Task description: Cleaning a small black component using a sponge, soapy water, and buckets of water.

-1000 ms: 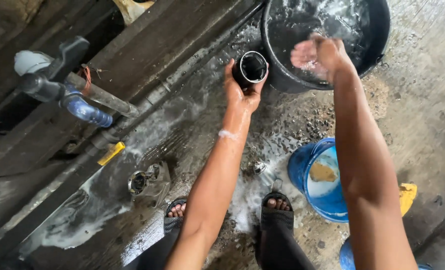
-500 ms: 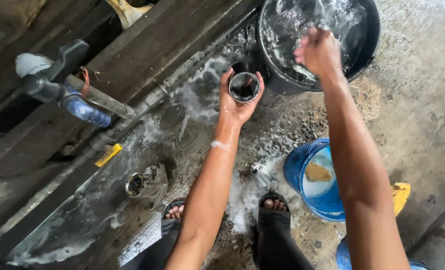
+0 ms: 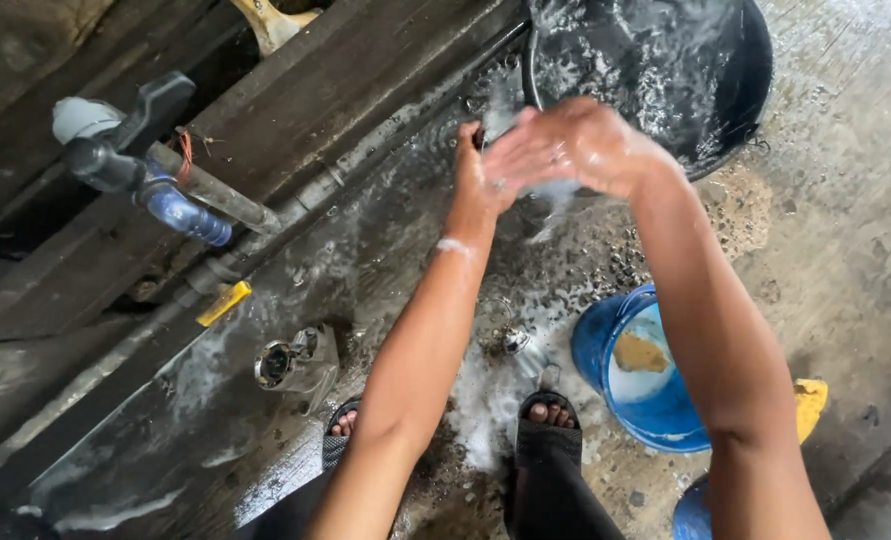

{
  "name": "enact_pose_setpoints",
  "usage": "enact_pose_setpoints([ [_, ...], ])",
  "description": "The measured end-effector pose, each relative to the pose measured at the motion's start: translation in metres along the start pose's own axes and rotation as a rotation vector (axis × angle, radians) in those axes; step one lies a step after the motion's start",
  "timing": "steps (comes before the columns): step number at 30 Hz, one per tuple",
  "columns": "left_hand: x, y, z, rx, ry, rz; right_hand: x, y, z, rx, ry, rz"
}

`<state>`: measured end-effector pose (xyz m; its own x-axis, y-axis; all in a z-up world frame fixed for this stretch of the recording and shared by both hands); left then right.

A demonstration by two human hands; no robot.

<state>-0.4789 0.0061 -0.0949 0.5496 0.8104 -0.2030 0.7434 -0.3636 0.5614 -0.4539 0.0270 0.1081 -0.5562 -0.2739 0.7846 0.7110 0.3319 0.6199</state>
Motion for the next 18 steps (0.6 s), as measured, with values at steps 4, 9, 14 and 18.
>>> enact_pose_setpoints([
  [4,0.000,-0.073,0.087,-0.316,0.147,-0.149,-0.019,-0.024,0.007,0.147,0.358,0.247],
  [9,-0.005,-0.014,0.091,-0.642,0.250,-0.048,-0.050,-0.065,0.158,-0.666,0.715,0.242],
  [14,0.001,-0.014,0.098,-0.670,0.203,0.016,-0.106,-0.066,0.205,-0.733,0.605,-0.183],
  [18,0.004,-0.021,0.103,-0.708,0.171,0.007,-0.057,-0.014,0.126,-0.638,0.042,-0.161],
])
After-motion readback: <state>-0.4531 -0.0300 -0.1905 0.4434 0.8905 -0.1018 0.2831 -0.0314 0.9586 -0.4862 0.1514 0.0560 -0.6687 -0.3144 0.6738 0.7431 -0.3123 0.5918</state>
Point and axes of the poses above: each hand's wrist, its own y-axis away from the middle knuckle, its own z-axis out of the back of the hand, x = y × z, the point moved 9 cm from there along -y, towards the middle knuckle, and after that the axes turned 6 degrees about -x, right-handed, at the moved point
